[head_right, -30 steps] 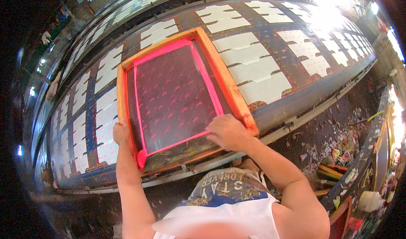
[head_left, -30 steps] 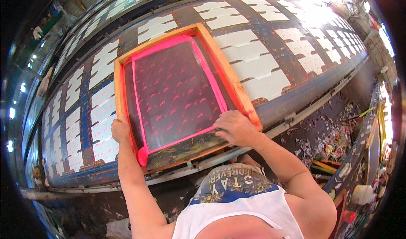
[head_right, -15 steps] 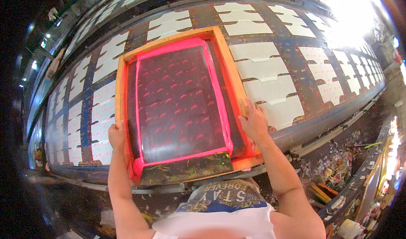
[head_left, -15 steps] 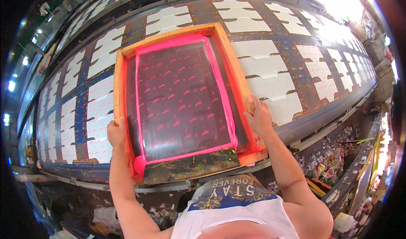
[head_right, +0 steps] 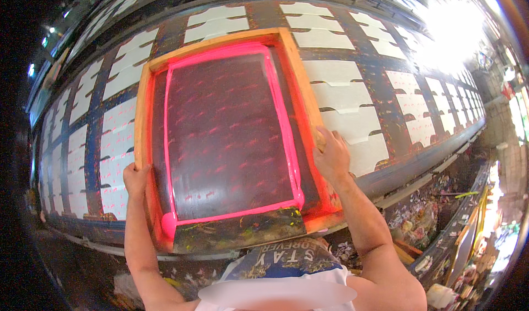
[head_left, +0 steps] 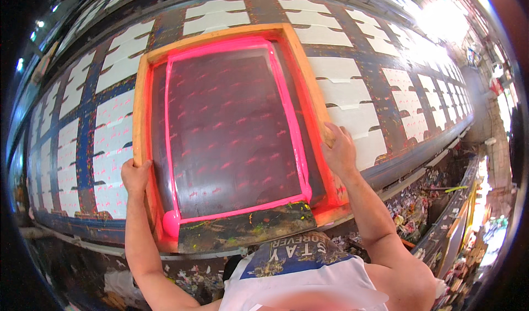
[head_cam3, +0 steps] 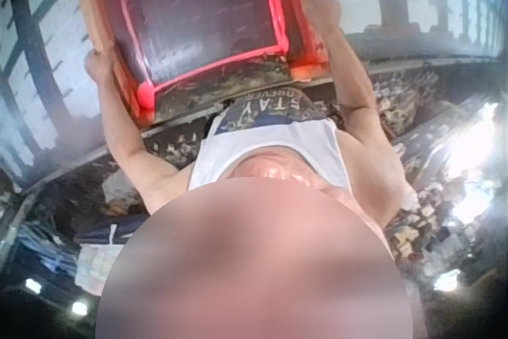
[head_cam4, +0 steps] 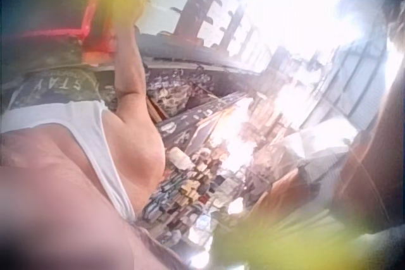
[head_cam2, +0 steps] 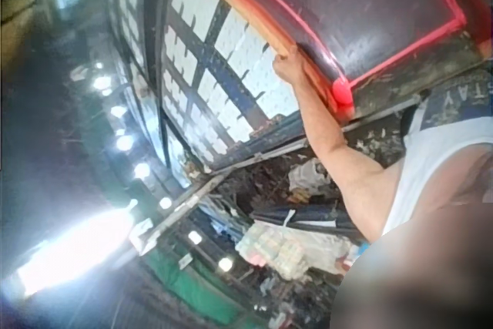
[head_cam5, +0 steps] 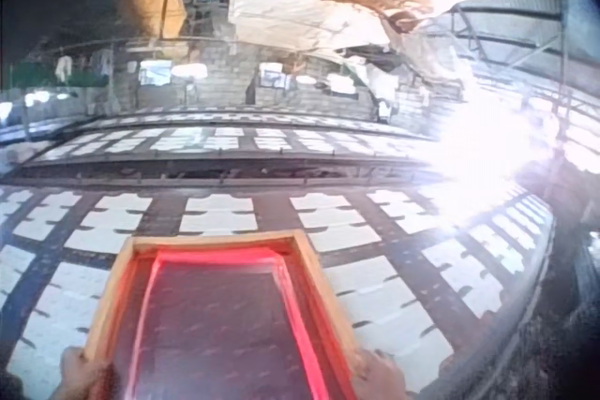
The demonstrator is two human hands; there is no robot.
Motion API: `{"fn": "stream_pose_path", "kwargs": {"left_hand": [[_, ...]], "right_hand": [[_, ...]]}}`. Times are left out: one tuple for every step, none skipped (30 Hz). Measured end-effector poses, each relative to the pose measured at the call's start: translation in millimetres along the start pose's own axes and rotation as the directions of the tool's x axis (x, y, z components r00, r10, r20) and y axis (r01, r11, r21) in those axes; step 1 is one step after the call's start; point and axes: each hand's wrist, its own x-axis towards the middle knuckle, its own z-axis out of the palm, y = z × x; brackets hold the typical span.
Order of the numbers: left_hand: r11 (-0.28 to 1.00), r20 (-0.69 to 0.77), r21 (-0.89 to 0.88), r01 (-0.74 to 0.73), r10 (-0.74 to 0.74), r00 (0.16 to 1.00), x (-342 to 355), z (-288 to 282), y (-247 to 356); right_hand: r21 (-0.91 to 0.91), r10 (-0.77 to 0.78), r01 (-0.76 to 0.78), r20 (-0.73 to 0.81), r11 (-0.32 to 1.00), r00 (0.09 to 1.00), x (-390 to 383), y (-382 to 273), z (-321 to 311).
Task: The person uses a squeegee to pull pink ink across a screen-printing frame placed over a large flat surface with a checkered pattern. The person repeatedly repositions the frame and pulls the squeegee to transfer ink through the screen mesh onto the surface below.
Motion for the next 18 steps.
{"fn": "stream_pose_path", "kwargs": {"left_hand": [[1.0,-0.001,-0.025,-0.011,0.011,1.0,3,-2,0],[0.999,0.022,-0.039,0.011,-0.01,1.0,4,-2,2],[0.993,0.01,-0.113,-0.045,0.046,0.999,2,-5,4],[0.99,-0.011,-0.131,-0.054,0.053,0.999,1,-8,9],[0.988,-0.004,-0.154,-0.033,0.033,0.999,-1,-11,15],[0.984,0.004,-0.176,-0.009,0.01,1.0,-3,-13,24],[0.977,0.021,-0.213,-0.001,0.006,1.0,-6,-13,33],[0.969,0.034,-0.249,0.012,-0.004,0.999,-9,-13,42],[0.957,0.035,-0.291,0.007,0.003,0.999,-13,-14,49],[0.964,0.012,-0.265,-0.015,0.019,1.0,-16,-12,58],[0.967,-0.019,-0.246,-0.059,0.056,0.998,-18,-5,69],[0.974,-0.028,-0.215,-0.064,0.059,0.998,-22,2,80],[0.975,-0.017,-0.214,-0.06,0.058,0.998,-26,8,91],[0.968,-0.036,-0.228,-0.106,0.1,0.994,-33,15,102],[0.972,-0.038,-0.214,-0.101,0.095,0.995,-43,25,115],[0.971,-0.048,-0.207,-0.123,0.115,0.992,-51,29,128],[0.97,-0.065,-0.211,-0.121,0.11,0.992,-60,40,145],[0.974,-0.075,-0.183,-0.134,0.122,0.99,-67,47,162]], "right_hand": [[0.01,-0.012,0.013,-0.02,1.0,1.0,1,-3,-7],[0.026,-0.027,0.027,-0.018,0.999,0.999,3,-4,-14],[0.047,-0.044,0.046,-0.029,0.998,0.999,5,-6,-19],[0.071,-0.077,0.081,-0.053,0.994,0.996,7,-6,-25],[0.053,-0.046,0.047,-0.03,0.997,0.999,10,-5,-30],[0.04,-0.033,0.033,-0.015,0.999,0.999,14,-1,-34],[0.038,-0.045,0.045,-0.011,0.998,0.999,17,5,-40],[0.041,-0.025,0.026,-0.008,0.999,1.0,20,14,-45],[0.057,-0.032,0.033,-0.018,0.998,0.999,24,23,-49],[0.074,-0.03,0.032,-0.02,0.997,0.999,28,32,-51],[0.077,-0.044,0.048,-0.045,0.996,0.998,33,45,-54],[0.077,-0.048,0.053,-0.062,0.996,0.997,37,58,-58],[0.074,-0.043,0.048,-0.071,0.996,0.997,40,74,-62],[0.089,-0.044,0.051,-0.077,0.995,0.996,44,90,-67],[0.103,-0.038,0.046,-0.076,0.994,0.996,48,107,-73],[0.122,-0.042,0.052,-0.082,0.991,0.996,53,123,-79],[0.114,-0.037,0.047,-0.09,0.992,0.995,57,140,-84],[0.111,-0.04,0.052,-0.107,0.992,0.993,61,158,-88]]}}
